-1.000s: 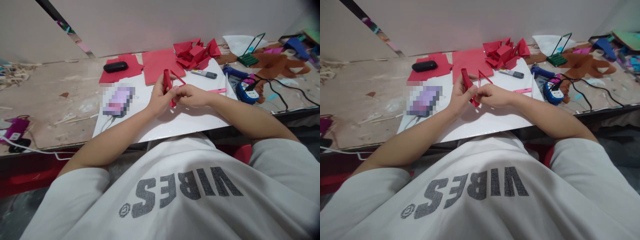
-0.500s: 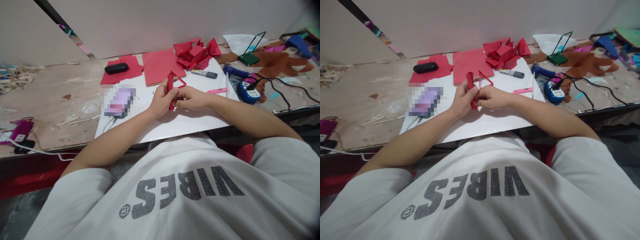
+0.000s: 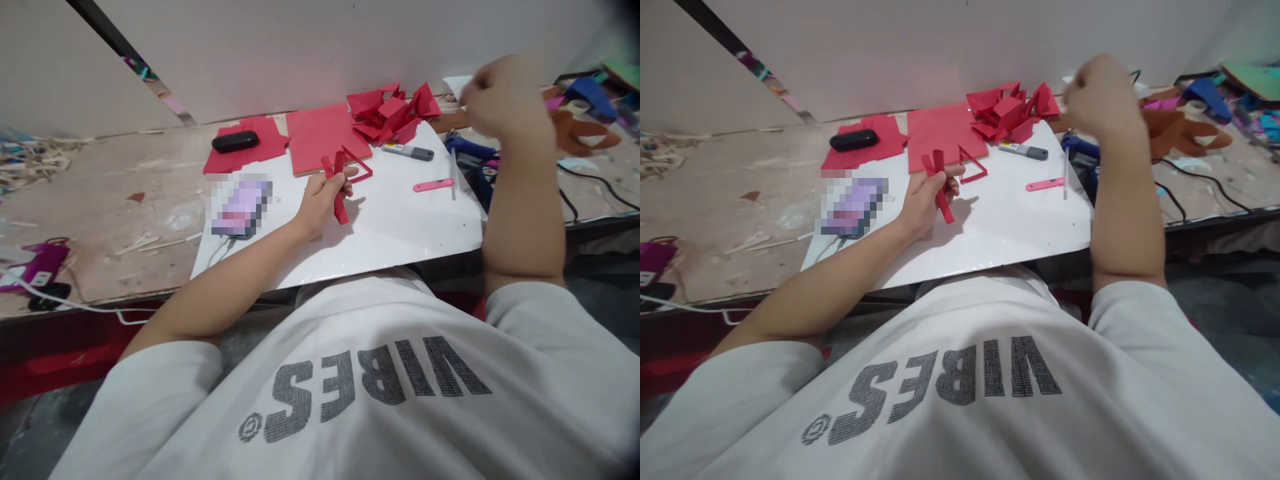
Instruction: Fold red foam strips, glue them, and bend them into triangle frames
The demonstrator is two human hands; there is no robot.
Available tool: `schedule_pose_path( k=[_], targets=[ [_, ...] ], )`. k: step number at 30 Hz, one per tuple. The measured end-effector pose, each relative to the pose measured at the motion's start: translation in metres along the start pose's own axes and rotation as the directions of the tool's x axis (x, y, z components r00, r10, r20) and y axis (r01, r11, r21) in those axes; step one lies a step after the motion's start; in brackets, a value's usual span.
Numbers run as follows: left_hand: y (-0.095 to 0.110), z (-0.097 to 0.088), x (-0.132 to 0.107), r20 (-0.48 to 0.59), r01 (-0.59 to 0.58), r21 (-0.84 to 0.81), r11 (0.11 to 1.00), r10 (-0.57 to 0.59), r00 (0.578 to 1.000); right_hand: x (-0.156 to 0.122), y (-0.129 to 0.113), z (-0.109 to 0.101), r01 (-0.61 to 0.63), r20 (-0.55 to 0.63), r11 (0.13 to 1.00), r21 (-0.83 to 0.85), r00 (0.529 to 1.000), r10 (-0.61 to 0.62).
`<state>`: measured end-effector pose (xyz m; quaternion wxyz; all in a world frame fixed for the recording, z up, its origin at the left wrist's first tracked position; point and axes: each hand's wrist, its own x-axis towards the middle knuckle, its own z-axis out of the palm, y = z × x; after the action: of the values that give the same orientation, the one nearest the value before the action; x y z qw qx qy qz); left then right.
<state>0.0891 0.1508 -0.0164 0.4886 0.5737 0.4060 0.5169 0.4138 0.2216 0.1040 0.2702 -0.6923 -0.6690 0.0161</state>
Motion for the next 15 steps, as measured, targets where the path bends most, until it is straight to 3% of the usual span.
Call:
schedule_pose_path(
  k=[1, 2, 3, 6, 9, 13, 15],
  targets=[
    [0.001, 0.0, 0.0, -0.002, 0.007, 0.006, 1.0, -0.007, 1.0, 0.009, 0.016, -0.003, -0.126, -0.046, 0.972, -0.196, 0.992, 0.12],
    [0.002, 0.0, 0.0, -0.001, 0.008, 0.006, 1.0, -0.008, 1.0, 0.017, 0.03, -0.002, -0.199, -0.004, 0.918, -0.342, 0.978, 0.21],
    [0.003, 0.001, -0.001, 0.005, 0.002, 0.001, 1.0, -0.002, 1.0, 0.024, 0.042, 0.002, -0.232, 0.051, 0.895, -0.381, 0.961, 0.271],
    [0.007, 0.002, -0.001, 0.018, -0.027, -0.005, 1.0, 0.027, 0.999, 0.037, 0.063, 0.022, -0.2, 0.215, 0.885, -0.42, 0.925, 0.312],
    [0.012, 0.003, -0.001, -0.006, -0.021, 0.025, 0.999, 0.022, 1.0, 0.044, 0.068, 0.042, -0.153, 0.301, 0.891, -0.428, 0.905, 0.3],
    [0.018, 0.001, 0.001, -0.047, -0.004, 0.035, 0.999, 0.006, 0.999, 0.044, 0.07, 0.05, -0.171, 0.31, 0.893, -0.416, 0.897, 0.316],
    [0.018, -0.002, 0.002, -0.05, 0.01, 0.017, 1.0, -0.009, 0.999, 0.042, 0.07, 0.046, -0.191, 0.239, 0.911, -0.365, 0.927, 0.29]
  ],
)
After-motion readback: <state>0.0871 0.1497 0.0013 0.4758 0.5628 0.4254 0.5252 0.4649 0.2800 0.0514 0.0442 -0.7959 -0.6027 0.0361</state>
